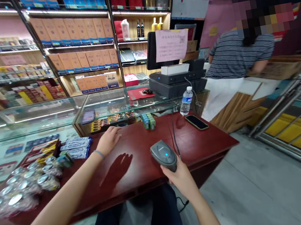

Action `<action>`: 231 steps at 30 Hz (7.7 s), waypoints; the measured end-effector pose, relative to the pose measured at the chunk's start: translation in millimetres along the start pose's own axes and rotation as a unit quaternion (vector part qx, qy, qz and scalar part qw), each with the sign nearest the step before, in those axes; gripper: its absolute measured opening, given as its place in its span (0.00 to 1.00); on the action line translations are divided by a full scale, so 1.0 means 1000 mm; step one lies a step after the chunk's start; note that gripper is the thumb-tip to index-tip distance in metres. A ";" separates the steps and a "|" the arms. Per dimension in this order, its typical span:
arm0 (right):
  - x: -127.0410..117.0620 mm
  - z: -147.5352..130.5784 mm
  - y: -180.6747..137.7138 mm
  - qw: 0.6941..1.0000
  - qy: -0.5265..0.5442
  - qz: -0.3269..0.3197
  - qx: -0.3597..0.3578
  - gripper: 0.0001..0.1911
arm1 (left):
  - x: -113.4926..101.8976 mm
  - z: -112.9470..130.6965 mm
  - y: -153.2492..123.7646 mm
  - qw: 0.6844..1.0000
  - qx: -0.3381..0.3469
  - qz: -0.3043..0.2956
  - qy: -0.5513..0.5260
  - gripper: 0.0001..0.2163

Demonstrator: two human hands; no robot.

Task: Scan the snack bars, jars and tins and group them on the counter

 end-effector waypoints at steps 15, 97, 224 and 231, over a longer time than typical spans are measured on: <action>-0.036 0.023 0.011 0.999 0.033 0.037 -0.014 0.18 | 0.115 0.096 0.129 0.992 0.006 0.008 -0.122 0.29; 0.094 -0.004 0.015 0.978 -0.105 -0.159 -0.079 0.23 | -0.089 -0.080 -0.177 0.977 -0.195 -0.010 0.090 0.13; 0.062 -0.023 -0.010 0.983 -0.103 -0.138 -0.065 0.16 | 0.075 -0.052 -0.098 0.875 -0.086 0.260 -0.399 0.11; 0.071 -0.018 -0.009 0.981 -0.125 -0.134 -0.057 0.18 | 0.070 -0.051 -0.101 0.896 -0.084 0.262 -0.348 0.09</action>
Point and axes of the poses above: each hand's wrist, its own y-axis towards the middle knuckle, its own x-axis out of the palm, z = x × y, the point moved 1 cm from there along y, towards the middle knuckle, and after that the axes turned 15 degrees about -z, right-handed, at the moved point
